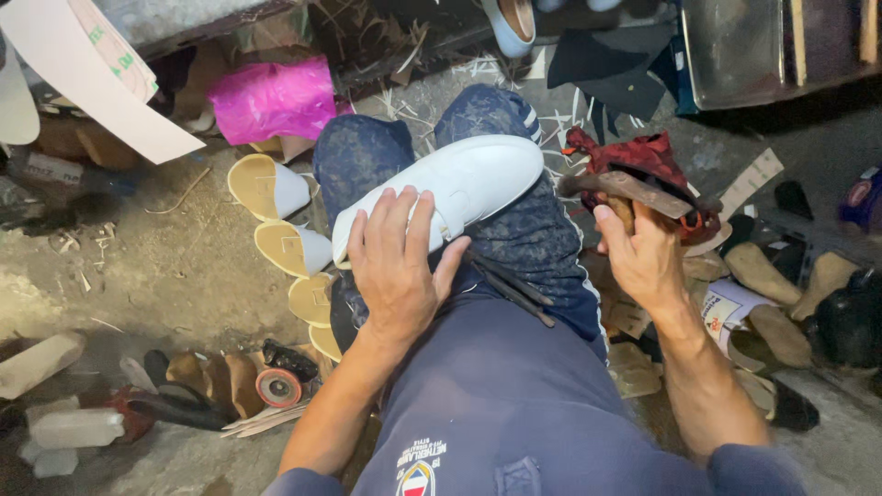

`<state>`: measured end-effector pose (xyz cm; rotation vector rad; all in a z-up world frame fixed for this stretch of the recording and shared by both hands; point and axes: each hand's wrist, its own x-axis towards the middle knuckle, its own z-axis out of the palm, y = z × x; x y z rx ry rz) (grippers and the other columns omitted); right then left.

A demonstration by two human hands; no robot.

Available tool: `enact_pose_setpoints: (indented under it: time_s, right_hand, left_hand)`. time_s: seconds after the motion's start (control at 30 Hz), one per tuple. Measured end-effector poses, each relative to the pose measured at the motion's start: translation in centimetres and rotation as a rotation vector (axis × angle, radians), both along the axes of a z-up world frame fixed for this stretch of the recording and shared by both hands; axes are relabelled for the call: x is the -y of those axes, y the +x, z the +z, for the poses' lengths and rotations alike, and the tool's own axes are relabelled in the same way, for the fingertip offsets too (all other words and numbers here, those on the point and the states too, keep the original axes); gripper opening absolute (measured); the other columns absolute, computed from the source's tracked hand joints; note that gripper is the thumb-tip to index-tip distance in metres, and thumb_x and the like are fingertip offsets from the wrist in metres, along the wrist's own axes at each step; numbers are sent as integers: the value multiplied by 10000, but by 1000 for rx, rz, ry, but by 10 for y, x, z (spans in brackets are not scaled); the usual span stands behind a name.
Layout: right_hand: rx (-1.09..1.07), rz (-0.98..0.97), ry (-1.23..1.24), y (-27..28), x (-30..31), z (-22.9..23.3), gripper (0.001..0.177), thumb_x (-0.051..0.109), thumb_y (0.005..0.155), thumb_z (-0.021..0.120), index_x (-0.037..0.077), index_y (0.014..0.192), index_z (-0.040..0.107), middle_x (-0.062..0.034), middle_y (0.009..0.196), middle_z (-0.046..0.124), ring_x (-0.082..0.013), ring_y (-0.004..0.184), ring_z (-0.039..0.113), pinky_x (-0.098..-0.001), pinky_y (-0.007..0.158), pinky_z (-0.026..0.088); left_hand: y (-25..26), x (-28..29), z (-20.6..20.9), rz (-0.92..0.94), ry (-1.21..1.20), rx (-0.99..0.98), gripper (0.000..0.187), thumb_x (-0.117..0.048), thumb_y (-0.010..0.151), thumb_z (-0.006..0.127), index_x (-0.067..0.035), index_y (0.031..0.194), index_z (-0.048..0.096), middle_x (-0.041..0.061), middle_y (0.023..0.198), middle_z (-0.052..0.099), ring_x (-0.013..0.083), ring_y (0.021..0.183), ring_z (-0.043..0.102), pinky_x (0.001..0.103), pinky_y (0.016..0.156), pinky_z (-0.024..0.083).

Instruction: The person uses a hammer to tap and shape the sole and edges of a white shoe held on their lap. They repeatedly reposition the shoe, tap different areas, and briefly handle a second shoe before returning to the first.

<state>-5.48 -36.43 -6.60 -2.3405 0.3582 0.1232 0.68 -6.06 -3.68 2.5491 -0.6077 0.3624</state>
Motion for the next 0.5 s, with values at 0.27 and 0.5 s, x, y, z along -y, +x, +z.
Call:
enact_pose_setpoints:
  time_s: [0.27,0.5]
  right_hand:
    - [12,-131,99,30,-15,53,318,337,1153,487,157,969,675,35,567,603,-171,713,678,-352,887,552]
    - [176,256,-208,52,-11,34,357,328,1098,652,-15,1157,733,-257,984,736,-462,1013,698,-565,878,539]
  left_hand:
    - [-4,5,-22,91,92,121,521,-459,925,763,-95,1282,656,116,1255,664,341,1174,653,509,1027,412]
    - [-4,5,-21,93,87,103,491,-442,954,718,-84,1281,643,122,1251,650,345,1176,644,492,1012,408]
